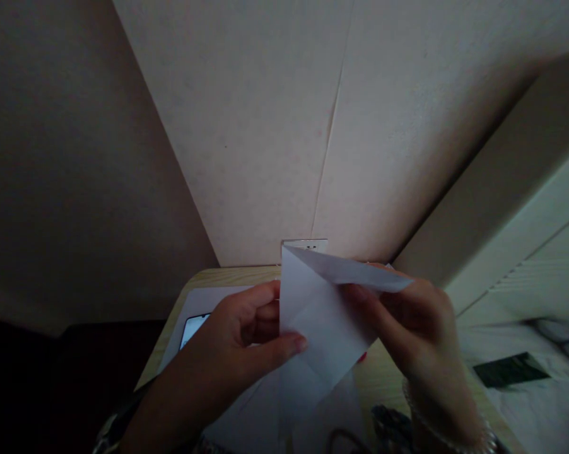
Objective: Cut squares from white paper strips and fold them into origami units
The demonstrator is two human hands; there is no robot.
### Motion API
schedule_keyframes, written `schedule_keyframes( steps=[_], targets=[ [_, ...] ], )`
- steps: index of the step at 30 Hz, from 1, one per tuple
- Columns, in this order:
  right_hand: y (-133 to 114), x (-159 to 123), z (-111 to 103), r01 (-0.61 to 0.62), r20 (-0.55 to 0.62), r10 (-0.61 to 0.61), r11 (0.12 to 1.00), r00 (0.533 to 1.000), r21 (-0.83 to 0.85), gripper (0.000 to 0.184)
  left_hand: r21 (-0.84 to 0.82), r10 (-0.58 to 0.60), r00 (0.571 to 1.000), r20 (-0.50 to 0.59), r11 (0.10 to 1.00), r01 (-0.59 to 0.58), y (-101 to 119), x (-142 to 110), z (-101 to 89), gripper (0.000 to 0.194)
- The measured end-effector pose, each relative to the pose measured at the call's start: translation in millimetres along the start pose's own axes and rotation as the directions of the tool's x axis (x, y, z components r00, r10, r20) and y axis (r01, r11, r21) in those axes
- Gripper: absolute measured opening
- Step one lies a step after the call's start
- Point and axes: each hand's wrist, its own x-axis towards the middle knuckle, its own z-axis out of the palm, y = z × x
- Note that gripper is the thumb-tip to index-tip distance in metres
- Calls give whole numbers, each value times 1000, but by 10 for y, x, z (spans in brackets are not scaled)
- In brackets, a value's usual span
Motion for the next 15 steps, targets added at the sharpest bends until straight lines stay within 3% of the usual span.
schedule_keyframes(
  steps=[3,5,8,11,15],
  targets=[
    [-26,-12,-37,27,29,-28,999,999,43,35,196,173,979,-107,969,-150,-56,28,-68,18],
    [-35,-7,-78,97,95,-106,990,990,98,28,371,351,907,-232,894,-251,-75,36,-99,15],
    [-19,20,-145,198,189,-222,971,957,138,21,540,534,806,-256,771,-339,-61,27,-88,20],
    [27,47,-194,259,234,-278,960,932,110,18,598,636,707,-310,709,-375,-35,8,-35,26],
    [77,39,-210,275,228,-285,959,931,74,19,631,721,580,-379,660,-408,-42,1,-11,29]
  ],
)
